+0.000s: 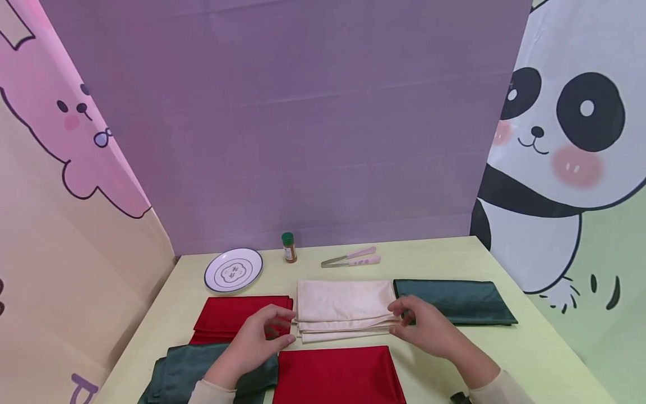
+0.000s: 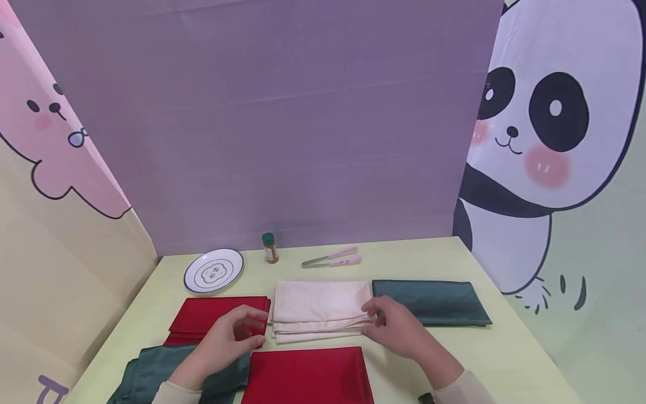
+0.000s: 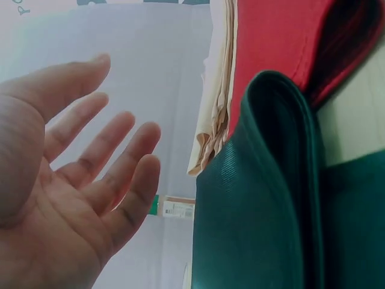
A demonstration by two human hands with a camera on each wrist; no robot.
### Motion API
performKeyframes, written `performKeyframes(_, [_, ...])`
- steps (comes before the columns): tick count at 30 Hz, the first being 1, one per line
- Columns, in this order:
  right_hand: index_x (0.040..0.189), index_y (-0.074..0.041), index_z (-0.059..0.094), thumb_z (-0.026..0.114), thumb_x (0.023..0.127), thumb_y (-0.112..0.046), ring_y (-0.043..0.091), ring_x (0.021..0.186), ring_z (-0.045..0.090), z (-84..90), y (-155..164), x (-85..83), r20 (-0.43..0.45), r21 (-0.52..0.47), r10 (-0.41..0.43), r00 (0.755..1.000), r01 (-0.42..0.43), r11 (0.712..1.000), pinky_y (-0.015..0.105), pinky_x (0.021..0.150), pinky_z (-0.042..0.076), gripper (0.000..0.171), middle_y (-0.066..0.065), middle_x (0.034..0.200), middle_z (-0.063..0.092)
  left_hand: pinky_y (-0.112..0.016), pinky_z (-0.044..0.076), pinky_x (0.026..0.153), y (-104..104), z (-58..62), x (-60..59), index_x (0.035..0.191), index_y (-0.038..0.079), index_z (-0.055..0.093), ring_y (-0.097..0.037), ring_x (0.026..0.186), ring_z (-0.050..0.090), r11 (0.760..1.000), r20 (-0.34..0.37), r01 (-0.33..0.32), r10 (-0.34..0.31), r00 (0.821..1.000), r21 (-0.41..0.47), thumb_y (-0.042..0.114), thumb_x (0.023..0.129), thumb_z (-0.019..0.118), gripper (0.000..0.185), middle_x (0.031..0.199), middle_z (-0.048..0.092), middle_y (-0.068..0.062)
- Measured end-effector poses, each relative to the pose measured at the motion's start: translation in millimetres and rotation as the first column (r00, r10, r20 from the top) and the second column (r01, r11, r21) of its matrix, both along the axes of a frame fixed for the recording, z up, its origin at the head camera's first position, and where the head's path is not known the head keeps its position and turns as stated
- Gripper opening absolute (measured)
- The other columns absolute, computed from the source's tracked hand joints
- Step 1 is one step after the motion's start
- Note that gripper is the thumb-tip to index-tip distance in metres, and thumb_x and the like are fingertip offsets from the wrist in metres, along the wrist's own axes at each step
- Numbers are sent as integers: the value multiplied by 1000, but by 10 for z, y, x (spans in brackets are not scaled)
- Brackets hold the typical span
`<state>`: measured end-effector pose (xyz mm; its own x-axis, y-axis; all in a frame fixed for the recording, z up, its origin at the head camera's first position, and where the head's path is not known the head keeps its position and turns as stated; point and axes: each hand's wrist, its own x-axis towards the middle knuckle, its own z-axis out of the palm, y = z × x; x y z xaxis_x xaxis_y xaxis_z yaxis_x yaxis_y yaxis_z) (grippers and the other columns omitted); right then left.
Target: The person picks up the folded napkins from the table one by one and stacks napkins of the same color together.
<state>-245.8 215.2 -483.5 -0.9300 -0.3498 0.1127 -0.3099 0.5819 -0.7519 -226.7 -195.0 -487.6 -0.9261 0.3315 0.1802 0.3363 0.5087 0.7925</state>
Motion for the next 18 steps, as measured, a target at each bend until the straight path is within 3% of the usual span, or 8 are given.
performKeyframes(6, [121,-8,68,87,88,-22,24,95,64,0,-49,81,15,10,52,999,-52,999,28,66,58,40,8,113,66,-34,58,86,-60,-3,71,128,25,69,-25,106,67,999,27,42,-41,999,-29,24,84,90,49,122,67,5])
performKeyframes(13, [120,-10,69,87,87,-25,21,93,65,-24,-93,141,27,22,129,991,-129,991,29,68,57,41,6,113,68,-31,58,83,-92,-55,118,122,21,71,-18,96,68,990,117,135,-131,985,-31,24,89,86,36,117,70,-7])
performKeyframes(18, [117,-12,69,86,88,-24,21,93,65,-53,-102,157,62,20,175,983,-177,984,30,71,57,36,3,111,67,-28,58,80,-90,-106,117,121,19,72,-16,94,68,988,143,155,-150,978,-25,24,91,84,33,116,70,-7])
